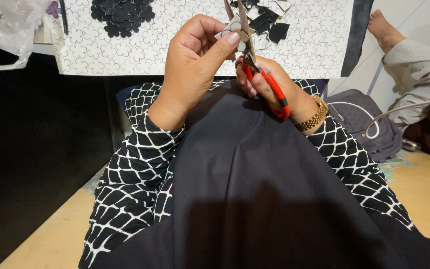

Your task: The person sits on the floor holding small pre-cut flower-shaped pieces and trims their edges with red-handled scissors, working on one piece at a time on their lap. Cut scraps accumulate on the pattern board in front of them as they refine each shape.

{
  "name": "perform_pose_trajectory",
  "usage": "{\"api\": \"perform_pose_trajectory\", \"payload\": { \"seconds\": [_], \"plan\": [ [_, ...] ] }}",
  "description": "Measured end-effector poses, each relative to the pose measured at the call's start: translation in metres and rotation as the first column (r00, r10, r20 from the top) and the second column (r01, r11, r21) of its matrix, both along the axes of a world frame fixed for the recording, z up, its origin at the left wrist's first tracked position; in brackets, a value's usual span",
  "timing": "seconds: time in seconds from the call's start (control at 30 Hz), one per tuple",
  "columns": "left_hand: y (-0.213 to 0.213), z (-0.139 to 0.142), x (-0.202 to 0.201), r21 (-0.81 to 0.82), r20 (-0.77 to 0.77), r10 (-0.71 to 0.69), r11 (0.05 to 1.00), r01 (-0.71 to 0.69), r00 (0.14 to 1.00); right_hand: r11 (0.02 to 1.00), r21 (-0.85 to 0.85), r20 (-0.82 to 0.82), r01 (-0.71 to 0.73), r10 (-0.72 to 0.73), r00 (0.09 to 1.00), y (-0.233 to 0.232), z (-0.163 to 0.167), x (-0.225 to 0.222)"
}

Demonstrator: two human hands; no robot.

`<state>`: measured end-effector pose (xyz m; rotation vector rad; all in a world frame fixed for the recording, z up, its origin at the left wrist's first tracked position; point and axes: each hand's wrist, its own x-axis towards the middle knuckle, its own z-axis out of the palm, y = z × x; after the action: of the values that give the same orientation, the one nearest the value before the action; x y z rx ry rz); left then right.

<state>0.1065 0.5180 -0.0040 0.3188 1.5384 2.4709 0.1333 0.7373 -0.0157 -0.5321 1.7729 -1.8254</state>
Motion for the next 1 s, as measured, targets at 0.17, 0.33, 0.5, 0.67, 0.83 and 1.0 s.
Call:
{"api": "perform_pose_trajectory", "payload": {
  "seconds": [0.17,0.33,0.5,0.67,0.83,1.0],
  "plan": [
    [0.0008,-0.0011,0.0002,0.02,0.005,-0.006,1.0,0.006,1.0,1.0,-0.001,-0.001,0.001,-0.001,1.0,0.0005,-0.0004,0.0006],
    [0.0009,-0.0018,0.0,0.026,0.006,-0.008,1.0,0.007,1.0,1.0,-0.02,0.014,0.007,-0.007,1.0,-0.0004,-0.0001,0.0008],
    [0.0013,-0.0026,0.0,0.012,0.015,0.0,1.0,-0.001,1.0,0.999,-0.033,0.019,0.0,0.001,1.0,-0.0012,0.0016,0.0005],
    [0.0002,-0.0036,-0.0001,0.006,0.006,-0.005,1.0,0.005,1.0,1.0,-0.021,0.004,-0.004,0.004,1.0,-0.0013,0.0019,0.0004],
    [0.0003,-0.0057,-0.0002,0.025,0.015,-0.008,1.0,0.008,1.0,1.0,-0.018,0.012,0.006,-0.006,1.0,-0.0009,-0.0009,0.0009],
    [0.0005,-0.0059,-0.0007,0.026,0.025,-0.007,1.0,0.006,1.0,1.0,-0.007,0.02,0.013,-0.013,1.0,-0.001,-0.0025,0.0001]
  ]
}}
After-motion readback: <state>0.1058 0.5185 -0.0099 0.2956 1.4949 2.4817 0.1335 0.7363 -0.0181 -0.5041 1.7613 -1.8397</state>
